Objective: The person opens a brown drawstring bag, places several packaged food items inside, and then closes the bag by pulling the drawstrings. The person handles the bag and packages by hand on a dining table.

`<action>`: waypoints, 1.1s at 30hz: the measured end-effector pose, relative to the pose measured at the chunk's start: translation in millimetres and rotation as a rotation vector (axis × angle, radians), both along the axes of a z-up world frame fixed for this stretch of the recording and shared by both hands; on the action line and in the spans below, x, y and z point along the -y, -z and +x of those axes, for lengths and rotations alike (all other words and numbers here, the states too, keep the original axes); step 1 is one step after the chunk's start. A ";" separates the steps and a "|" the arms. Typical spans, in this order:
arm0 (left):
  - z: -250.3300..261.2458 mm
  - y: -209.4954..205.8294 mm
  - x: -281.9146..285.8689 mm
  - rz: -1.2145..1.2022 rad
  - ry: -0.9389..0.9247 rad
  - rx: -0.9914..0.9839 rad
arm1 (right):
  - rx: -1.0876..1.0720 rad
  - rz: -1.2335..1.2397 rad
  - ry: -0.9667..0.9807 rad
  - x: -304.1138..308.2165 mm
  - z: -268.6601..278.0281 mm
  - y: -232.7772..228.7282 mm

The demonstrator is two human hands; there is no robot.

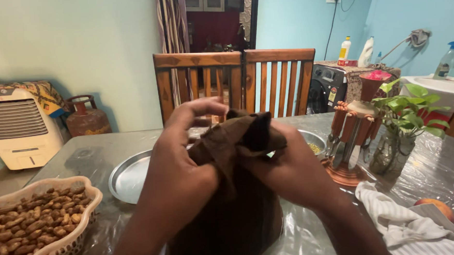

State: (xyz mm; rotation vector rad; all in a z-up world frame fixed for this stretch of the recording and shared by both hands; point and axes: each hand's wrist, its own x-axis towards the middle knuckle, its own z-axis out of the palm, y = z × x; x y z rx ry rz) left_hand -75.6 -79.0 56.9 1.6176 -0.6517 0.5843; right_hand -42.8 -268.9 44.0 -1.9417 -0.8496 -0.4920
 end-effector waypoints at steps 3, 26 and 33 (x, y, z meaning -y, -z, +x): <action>21.5 9.0 -8.9 0.031 0.022 -0.109 | 0.011 0.173 -0.026 0.4 5.8 -1.0; 59.5 69.9 46.1 0.681 -0.146 0.154 | 0.011 0.443 -0.173 21.3 -39.9 -39.6; 96.5 72.0 69.5 0.786 -0.224 0.272 | 0.032 -0.101 0.040 60.0 -38.0 -40.6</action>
